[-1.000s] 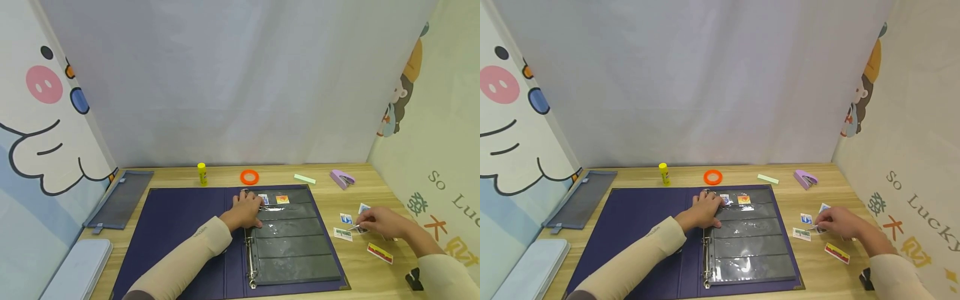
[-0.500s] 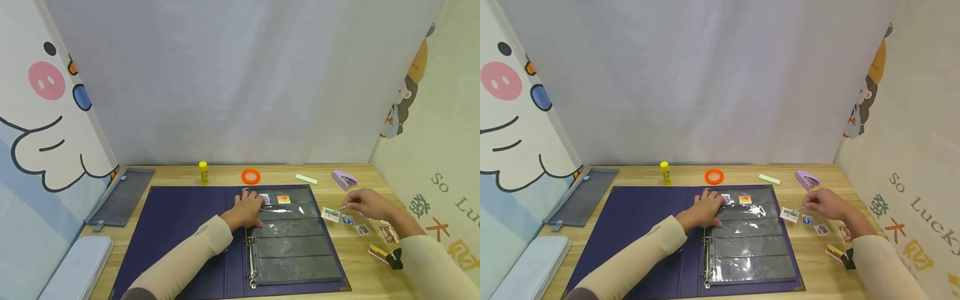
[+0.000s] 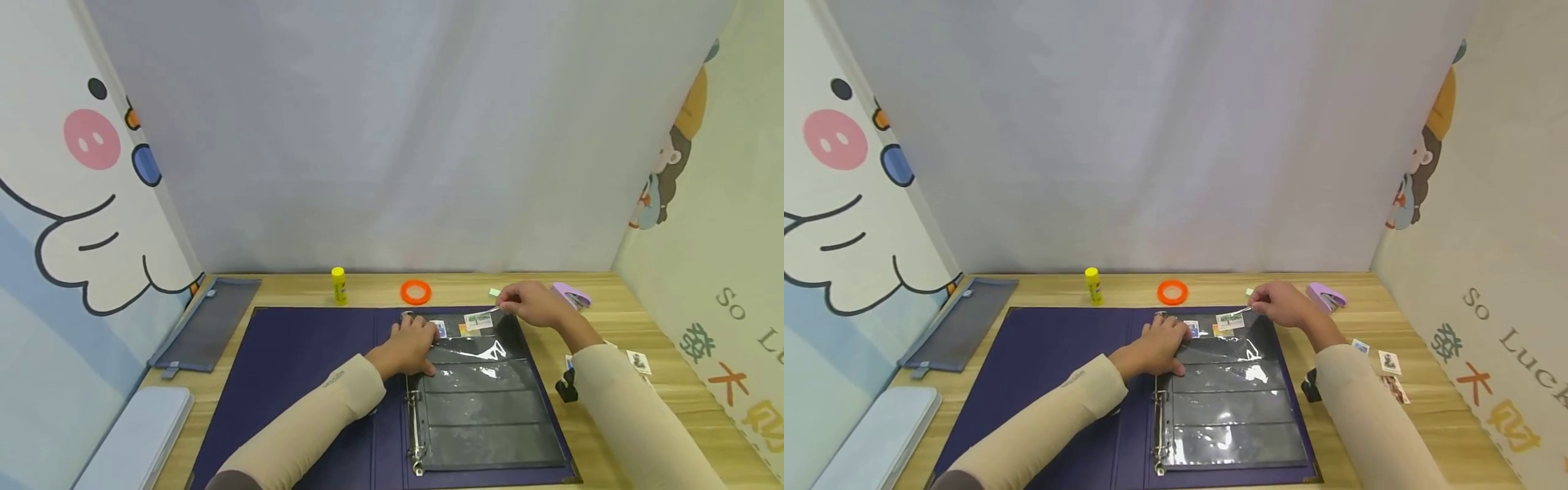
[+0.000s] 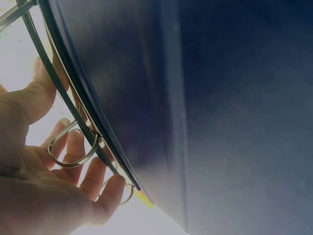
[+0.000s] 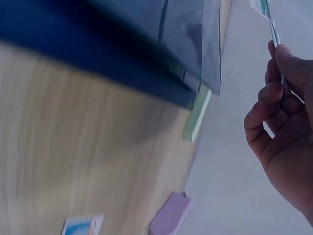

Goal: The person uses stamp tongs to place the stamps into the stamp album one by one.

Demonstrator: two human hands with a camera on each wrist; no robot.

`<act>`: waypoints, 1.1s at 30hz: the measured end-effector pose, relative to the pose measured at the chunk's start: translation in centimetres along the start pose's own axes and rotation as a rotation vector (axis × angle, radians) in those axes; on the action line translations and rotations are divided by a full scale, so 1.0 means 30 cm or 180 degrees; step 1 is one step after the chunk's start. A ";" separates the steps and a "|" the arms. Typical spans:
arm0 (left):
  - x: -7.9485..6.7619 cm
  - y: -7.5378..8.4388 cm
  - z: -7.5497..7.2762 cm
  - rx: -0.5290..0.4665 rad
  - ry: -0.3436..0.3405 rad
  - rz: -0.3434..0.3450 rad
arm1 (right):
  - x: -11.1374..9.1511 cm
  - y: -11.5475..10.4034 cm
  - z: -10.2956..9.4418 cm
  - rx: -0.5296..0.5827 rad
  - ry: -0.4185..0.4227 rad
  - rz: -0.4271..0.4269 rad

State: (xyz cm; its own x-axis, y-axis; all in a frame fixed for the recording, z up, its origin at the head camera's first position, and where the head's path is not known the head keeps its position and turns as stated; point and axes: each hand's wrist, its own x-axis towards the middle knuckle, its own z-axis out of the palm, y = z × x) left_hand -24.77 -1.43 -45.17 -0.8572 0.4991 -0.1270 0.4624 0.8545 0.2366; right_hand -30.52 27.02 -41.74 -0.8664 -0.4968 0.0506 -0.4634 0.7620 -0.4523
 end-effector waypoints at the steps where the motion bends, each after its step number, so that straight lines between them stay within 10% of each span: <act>1: 0.001 0.001 0.000 0.0005 0.0007 0.0007 | 0.016 -0.006 0.010 -0.0023 0.0023 -0.0015; 33: 0.009 0.005 0.006 0.0135 -0.0007 -0.0062 | 0.108 -0.181 0.161 -0.0605 -0.0651 -0.0356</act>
State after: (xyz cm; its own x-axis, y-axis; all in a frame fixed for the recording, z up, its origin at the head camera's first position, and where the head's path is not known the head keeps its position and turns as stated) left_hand -24.89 -1.14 -45.32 -0.8656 0.4827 -0.1334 0.4550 0.8693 0.1932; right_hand -29.90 19.28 -43.44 -0.7614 -0.6407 -0.0985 -0.5971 0.7524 -0.2783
